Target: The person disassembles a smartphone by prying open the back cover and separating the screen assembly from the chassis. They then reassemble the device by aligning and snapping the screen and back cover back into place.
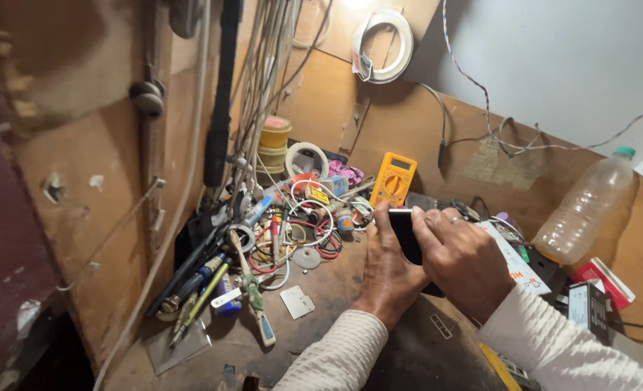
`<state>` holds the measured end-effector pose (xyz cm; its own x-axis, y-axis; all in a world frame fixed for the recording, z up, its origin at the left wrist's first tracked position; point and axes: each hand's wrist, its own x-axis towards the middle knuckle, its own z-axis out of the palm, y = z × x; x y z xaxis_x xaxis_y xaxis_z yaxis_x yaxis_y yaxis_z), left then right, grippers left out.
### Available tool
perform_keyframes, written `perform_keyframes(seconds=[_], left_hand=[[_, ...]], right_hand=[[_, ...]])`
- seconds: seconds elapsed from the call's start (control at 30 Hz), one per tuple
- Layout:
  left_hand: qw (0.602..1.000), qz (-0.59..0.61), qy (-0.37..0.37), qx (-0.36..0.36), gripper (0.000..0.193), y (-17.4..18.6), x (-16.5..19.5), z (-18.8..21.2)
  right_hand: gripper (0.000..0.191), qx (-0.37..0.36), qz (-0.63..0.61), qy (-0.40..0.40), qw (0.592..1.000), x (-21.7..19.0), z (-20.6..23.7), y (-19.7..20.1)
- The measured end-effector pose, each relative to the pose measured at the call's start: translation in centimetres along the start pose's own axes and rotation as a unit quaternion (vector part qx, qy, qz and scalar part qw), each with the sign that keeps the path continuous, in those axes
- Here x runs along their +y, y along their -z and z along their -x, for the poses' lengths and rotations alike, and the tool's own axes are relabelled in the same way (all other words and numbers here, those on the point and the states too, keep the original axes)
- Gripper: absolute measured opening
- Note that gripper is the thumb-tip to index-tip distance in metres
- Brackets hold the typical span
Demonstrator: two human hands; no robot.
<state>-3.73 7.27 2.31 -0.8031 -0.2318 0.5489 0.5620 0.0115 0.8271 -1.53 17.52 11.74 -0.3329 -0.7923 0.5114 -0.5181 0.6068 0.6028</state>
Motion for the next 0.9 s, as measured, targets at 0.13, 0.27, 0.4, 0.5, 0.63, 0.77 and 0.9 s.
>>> perform_keyframes(seconds=[0.13, 0.27, 0.4, 0.5, 0.63, 0.77, 0.9], left_hand=[[1.000, -0.011, -0.008, 0.001, 0.106, -0.3, -0.2, -0.2], [1.000, -0.009, -0.018, 0.000, 0.110, -0.2, -0.3, -0.1], [0.999, -0.033, 0.007, -0.015, 0.117, -0.1, -0.1, -0.2], [0.999, -0.034, 0.004, -0.017, 0.120, -0.1, 0.0, -0.2], [0.999, -0.037, 0.015, -0.026, 0.124, -0.3, 0.3, -0.3], [0.997, -0.052, 0.029, -0.038, 0.125, 0.0, 0.5, -0.4], [0.998, -0.036, 0.028, -0.042, 0.119, 0.1, 0.5, -0.4]], right_hand=[[0.039, -0.016, -0.021, -0.034, 0.999, -0.2, -0.8, 0.8], [0.028, -0.019, -0.025, -0.039, 0.999, -0.4, -2.0, 1.4], [0.013, -0.089, -0.026, -0.047, 0.995, -0.1, -2.7, 1.8], [0.012, -0.122, 0.000, -0.041, 0.992, 0.2, -3.0, 1.9], [0.012, -0.168, 0.044, -0.017, 0.985, 0.3, -3.6, 2.1], [0.015, -0.195, 0.062, -0.009, 0.979, 0.2, -4.5, 2.3], [0.017, -0.202, 0.038, -0.011, 0.978, 0.4, -5.2, 2.4]])
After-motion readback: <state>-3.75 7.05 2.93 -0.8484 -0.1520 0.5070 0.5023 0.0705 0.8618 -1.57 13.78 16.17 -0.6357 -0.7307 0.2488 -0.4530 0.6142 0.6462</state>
